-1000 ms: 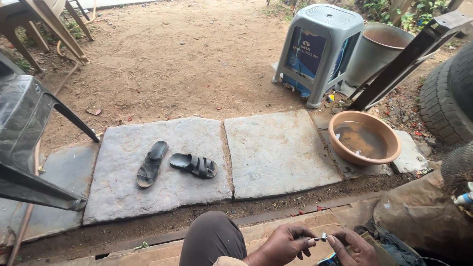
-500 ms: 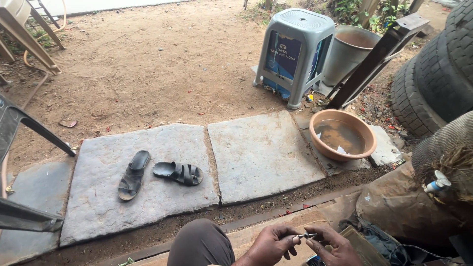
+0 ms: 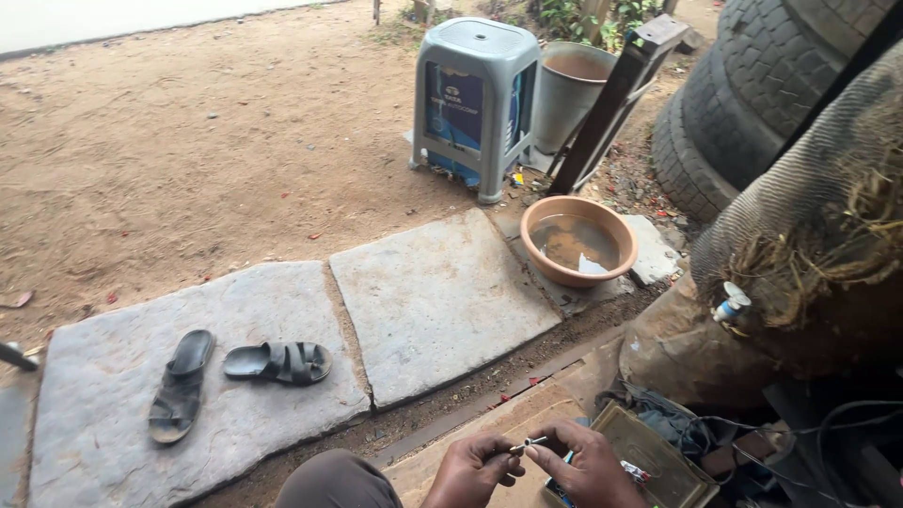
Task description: The recorder is repairing and cleaning a small mechanical engine component using a metal pin tool.
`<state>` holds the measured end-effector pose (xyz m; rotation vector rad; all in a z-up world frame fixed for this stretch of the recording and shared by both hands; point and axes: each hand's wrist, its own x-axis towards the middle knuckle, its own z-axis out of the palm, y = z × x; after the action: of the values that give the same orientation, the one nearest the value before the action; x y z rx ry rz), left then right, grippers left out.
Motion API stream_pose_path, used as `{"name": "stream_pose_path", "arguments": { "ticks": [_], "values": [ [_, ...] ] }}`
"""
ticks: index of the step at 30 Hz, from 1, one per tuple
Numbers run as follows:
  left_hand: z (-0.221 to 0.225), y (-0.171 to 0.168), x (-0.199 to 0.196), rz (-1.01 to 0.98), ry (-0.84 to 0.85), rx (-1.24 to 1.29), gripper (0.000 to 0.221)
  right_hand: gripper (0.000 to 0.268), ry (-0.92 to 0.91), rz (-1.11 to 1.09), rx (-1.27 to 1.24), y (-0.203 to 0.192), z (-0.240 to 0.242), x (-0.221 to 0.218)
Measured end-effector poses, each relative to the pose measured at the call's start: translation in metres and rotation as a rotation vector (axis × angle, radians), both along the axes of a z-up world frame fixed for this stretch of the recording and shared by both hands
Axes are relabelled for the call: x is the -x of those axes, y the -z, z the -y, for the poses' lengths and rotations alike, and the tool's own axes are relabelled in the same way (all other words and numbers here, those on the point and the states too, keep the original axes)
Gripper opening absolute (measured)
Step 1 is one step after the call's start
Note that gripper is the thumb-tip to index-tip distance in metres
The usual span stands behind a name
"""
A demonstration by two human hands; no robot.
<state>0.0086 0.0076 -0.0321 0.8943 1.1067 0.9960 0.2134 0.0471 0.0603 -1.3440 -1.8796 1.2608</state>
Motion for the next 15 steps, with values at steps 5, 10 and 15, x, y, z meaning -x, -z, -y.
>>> {"name": "stream_pose_path", "arguments": {
  "ticks": [5, 10, 15],
  "values": [
    [0.001, -0.003, 0.003, -0.131, -0.035, -0.073, 0.016, 0.026, -0.016, 0.107, -0.044, -0.006, 0.005, 0.003],
    [0.0, -0.012, 0.001, -0.049, 0.0, 0.016, 0.017, 0.023, 0.052, 0.007, -0.083, -0.001, 0.009, 0.007],
    [-0.005, -0.01, 0.002, -0.034, -0.025, 0.09, 0.018, 0.024, 0.024, -0.063, 0.022, -0.031, 0.011, 0.007]
  ]
}}
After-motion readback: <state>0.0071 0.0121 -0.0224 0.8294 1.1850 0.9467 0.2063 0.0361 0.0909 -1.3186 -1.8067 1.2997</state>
